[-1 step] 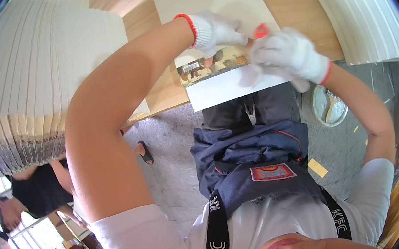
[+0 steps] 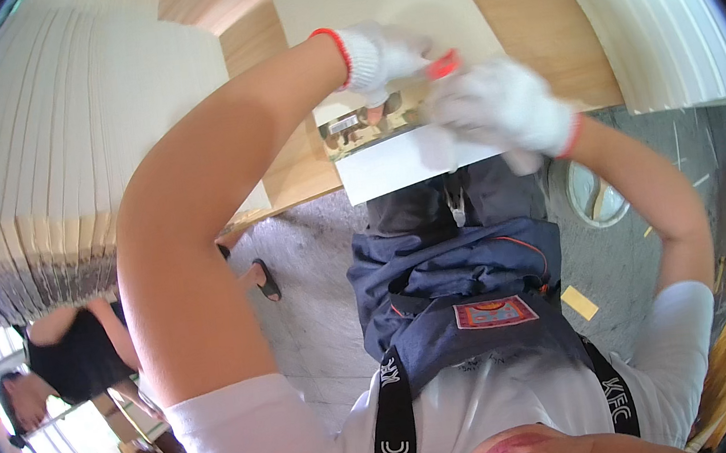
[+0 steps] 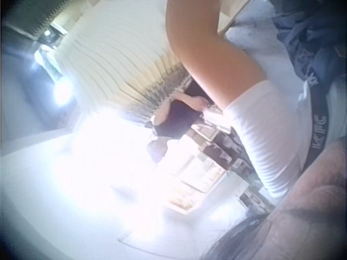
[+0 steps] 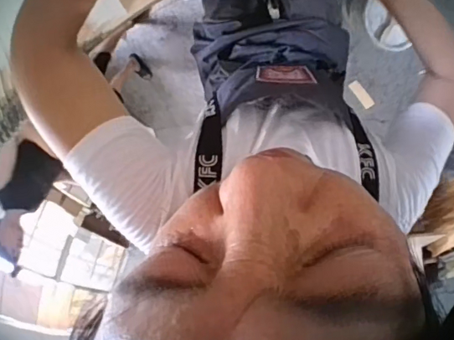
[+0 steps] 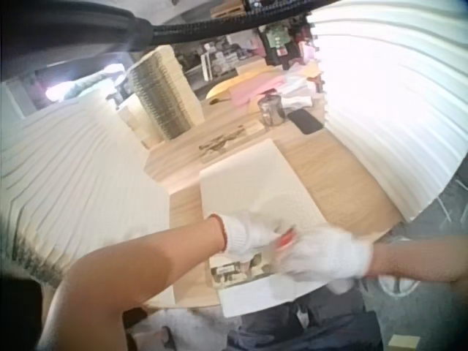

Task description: The person places a book cover onto a stack of pages, aligns them, and presses the spine to secure the binding. They then lift the assembled book and place it onto a larger stack of finished books on the table.

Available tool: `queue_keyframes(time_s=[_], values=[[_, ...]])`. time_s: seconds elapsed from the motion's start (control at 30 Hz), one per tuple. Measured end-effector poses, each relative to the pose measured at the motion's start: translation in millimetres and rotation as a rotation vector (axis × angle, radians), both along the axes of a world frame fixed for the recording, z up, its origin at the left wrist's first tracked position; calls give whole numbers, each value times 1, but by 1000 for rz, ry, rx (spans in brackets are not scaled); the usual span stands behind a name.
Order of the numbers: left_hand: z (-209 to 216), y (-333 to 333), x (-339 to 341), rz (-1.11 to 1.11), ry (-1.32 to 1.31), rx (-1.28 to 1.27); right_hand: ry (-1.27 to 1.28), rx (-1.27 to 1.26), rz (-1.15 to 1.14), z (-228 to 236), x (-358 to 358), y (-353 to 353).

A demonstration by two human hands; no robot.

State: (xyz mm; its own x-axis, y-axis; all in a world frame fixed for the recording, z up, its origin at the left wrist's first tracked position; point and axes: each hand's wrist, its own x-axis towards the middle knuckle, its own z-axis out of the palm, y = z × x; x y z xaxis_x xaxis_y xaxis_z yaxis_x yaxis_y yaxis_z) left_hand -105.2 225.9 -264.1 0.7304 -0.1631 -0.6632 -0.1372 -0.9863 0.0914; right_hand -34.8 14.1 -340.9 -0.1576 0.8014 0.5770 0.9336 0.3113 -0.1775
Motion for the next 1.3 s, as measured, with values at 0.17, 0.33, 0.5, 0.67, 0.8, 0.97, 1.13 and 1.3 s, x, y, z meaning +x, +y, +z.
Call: queue_keyframes(time_s=[0.17, 0.33, 0.5, 0.67, 0.8, 0.97, 1.13, 1.3], values=[[-2, 4, 4, -248, -33, -18, -204, 82, -121, 1, -113, 95], [-3, -5, 9, -5, 57, 125, 130, -113, 78, 11, -13, 12], [37, -32, 9, -149, 131, 100, -16, -220, -202, -5, 69, -67], [8, -13, -1, -120, 56, 38, -185, -198, -589, 25, 76, -79], [13, -36, -14, -162, -86, 249, -85, -230, -364, 32, 21, -51], [-30, -86, -71, -217, -693, 466, -55, -320, -145, 19, 46, -44], [-44, -122, -166, 1398, -671, -1451, -52, -327, -94, 23, 66, -51], [-59, -89, -180, 1932, -595, -2456, 23, -255, -137, 19, 71, -56]])
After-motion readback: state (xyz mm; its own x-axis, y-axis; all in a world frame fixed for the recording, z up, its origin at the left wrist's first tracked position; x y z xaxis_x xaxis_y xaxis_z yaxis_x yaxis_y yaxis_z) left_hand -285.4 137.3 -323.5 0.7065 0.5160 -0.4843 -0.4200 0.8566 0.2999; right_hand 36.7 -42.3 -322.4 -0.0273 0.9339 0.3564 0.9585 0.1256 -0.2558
